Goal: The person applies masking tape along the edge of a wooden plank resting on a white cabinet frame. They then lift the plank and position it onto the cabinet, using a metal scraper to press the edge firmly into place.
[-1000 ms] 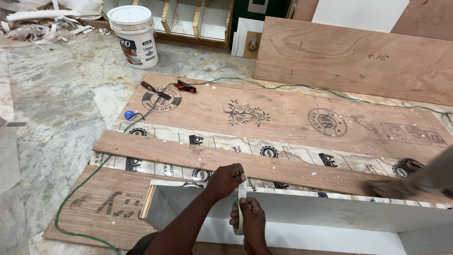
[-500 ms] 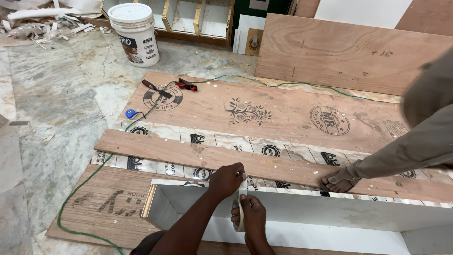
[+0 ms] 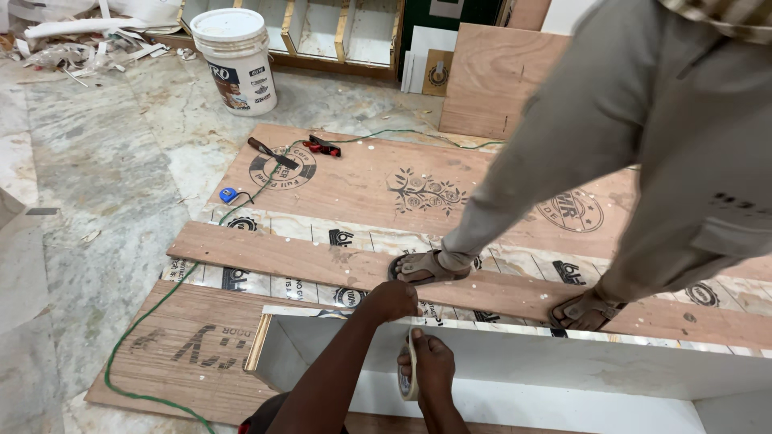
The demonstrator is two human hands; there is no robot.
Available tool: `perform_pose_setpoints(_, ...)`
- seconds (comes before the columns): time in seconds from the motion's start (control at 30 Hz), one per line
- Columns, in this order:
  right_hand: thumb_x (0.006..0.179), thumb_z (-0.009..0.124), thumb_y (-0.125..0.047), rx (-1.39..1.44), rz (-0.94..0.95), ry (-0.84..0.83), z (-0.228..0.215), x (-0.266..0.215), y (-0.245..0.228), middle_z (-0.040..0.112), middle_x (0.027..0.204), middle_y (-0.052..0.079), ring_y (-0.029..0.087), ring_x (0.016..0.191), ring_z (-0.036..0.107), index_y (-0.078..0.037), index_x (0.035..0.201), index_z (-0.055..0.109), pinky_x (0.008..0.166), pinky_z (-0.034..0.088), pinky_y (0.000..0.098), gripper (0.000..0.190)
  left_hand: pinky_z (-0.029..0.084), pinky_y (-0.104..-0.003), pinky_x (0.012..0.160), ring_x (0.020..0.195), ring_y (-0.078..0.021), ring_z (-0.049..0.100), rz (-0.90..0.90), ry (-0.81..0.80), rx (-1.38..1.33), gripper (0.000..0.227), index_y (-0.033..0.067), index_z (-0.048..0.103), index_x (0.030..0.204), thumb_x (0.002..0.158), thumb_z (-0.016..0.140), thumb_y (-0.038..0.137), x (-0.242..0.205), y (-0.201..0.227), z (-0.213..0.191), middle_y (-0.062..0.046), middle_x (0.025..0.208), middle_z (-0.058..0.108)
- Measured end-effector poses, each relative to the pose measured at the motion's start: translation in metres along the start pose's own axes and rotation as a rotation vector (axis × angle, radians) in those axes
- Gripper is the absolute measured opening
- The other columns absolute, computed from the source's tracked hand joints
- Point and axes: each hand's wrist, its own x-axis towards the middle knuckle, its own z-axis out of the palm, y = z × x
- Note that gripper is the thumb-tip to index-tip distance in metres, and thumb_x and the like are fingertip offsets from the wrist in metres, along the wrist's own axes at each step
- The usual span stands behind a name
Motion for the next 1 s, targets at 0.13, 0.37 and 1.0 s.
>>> perform_pose_setpoints(0.13,0.098,0.062,-0.037,-0.077,0.032,0.016,-0.001,-0.004,-0.004,0.071,0.066,0.014,0.017,0.048,0.059,0.002,0.094,0.073,0.051,0.051,0.0320,0.041,0.059,-0.041,0.073,0.080,-0.0269,0.073,-0.109,-0.229,-0.150,0.034,0.0093,0.080,0.088,0.076,0.081,0.041,0.021,-0.035,0.019,-0.011,0.090,0.076)
perform_pose_setpoints(0.37,0.099,0.062,-0.038,-0.102,0.004,0.057,0.006,-0.009,-0.009,0.070,0.062,0.014,0.018,0.046,0.058,0.003,0.090,0.074,0.050,0.050,0.0326,0.044,0.059,-0.044,0.074,0.083,-0.0312,0.074,-0.204,-0.370,0.025,0.039,0.0043,0.080,0.090,0.076,0.080,0.041,0.042,-0.053,0.029,-0.017,0.093,0.076)
perform_pose_setpoints(1.0,0.102,0.056,-0.036,0.027,-0.028,-0.006,0.002,0.007,0.010,0.070,0.065,0.014,0.017,0.049,0.060,0.003,0.092,0.072,0.050,0.050,0.0318,0.043,0.057,-0.043,0.074,0.081,-0.0281,0.074,-0.070,-0.017,0.009,0.048,0.0138,0.078,0.083,0.067,0.082,0.059,-0.071,0.100,-0.093,-0.008,0.081,0.076)
